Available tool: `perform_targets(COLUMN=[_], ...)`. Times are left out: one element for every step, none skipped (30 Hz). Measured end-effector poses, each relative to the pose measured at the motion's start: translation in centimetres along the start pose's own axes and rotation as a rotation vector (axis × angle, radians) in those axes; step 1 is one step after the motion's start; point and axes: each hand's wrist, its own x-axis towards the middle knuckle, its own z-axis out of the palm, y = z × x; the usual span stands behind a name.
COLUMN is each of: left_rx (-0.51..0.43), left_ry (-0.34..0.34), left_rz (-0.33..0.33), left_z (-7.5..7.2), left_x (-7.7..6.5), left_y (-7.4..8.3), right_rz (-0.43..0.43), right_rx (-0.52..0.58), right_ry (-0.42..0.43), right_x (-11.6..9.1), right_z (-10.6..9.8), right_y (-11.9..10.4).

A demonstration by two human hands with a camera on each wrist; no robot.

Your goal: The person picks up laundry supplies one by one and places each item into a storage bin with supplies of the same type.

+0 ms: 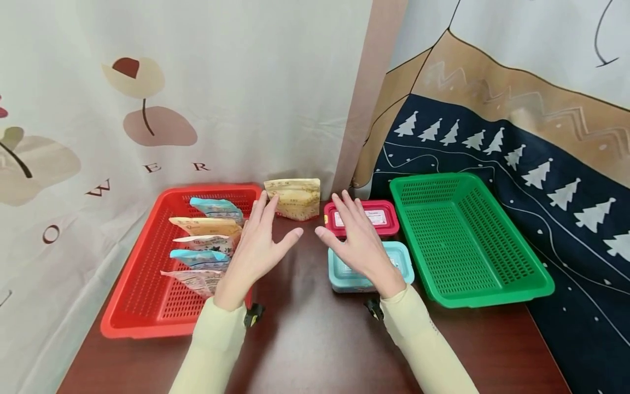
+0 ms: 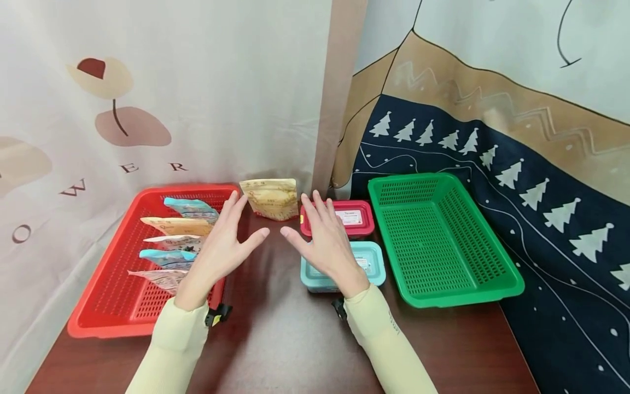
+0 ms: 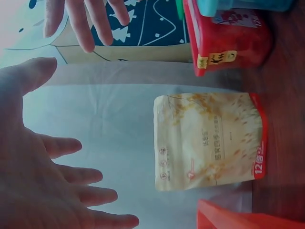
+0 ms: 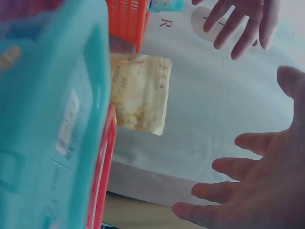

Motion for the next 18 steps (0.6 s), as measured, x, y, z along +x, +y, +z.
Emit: perform_targets(left_rx=[-0.006,-0.013,-0.018,-0.024,-0.030,-0.038,-0.045,-0.056,-0.064,-0.077,-0.089,-0.102,-0.115,-0.129,-0.140,-0.152,-0.163,-0.172], left_ry=[-0.004,-0.006,-0.007,-0.007,-0.004,-0.001,0.004,0.009,0.014,0.017,0.022,0.026,0.032,0.040,0.050,0.065,0.082,0.098], left_rz=[-0.002,-0.003,-0.003,-0.004,-0.005,-0.007,-0.011,-0.015,-0.021,-0.031,-0.042,-0.051,-0.058,-0.064,-0.071,-0.077,-0.084,-0.089], left_z=[0.0,-0.1,-0.1,-0.2,-0.2,-0.3,-0.3,-0.4,-0.4,-0.4,-0.4,-0.4,-0.4,-0.4,-0.4,-0.3,-0.3,-0.3], left_x=[0.3,0.6,0.9,1.2,1.4,1.7,2.0,2.3,2.6,2.9,3.2,3.5,3.8,4.1,4.3,4.6,4.8,5.0], left_y=[0.1,0.1,0.2,0.2,0.2,0.2,0.2,0.2,0.2,0.2,0.1,0.0,-0.2,-0.4,-0.6,-0.8,-1.0,-1.3], right_rz=[-0.002,-0.003,-0.006,-0.007,-0.010,-0.012,-0.012,-0.008,-0.004,-0.001,0.001,0.004,0.006,0.005,0.004,0.001,-0.002,-0.002], right_rx=[-0.004,-0.007,-0.008,-0.006,-0.005,-0.005,-0.003,-0.005,-0.008,-0.010,-0.012,-0.012,-0.014,-0.016,-0.013,-0.012,-0.014,-0.013], right_ry=[0.001,0.001,0.004,0.003,0.002,-0.002,-0.005,-0.010,-0.015,-0.021,-0.030,-0.039,-0.048,-0.057,-0.066,-0.075,-0.084,-0.091], right_x=[0.3,0.5,0.8,1.1,1.4,1.7,2.0,2.3,2.6,2.9,3.2,3.5,3.8,4.1,4.4,4.7,5.0,5.3], right_z=[-0.2,-0.3,-0.4,-0.5,-0.7,-0.8,-0.9,-1.0,-1.1,-1.2,-1.2,-1.2,-1.3,-1.3,-1.2,-1.2,-1.2,-1.2], right_y=[-0.1,-0.1,-0.2,-0.3,-0.3,-0.4,-0.5,-0.6,-0.7,-0.8,-0.8,-0.9,-0.9,-0.9,-0.9,-0.8,-0.8,-0.7])
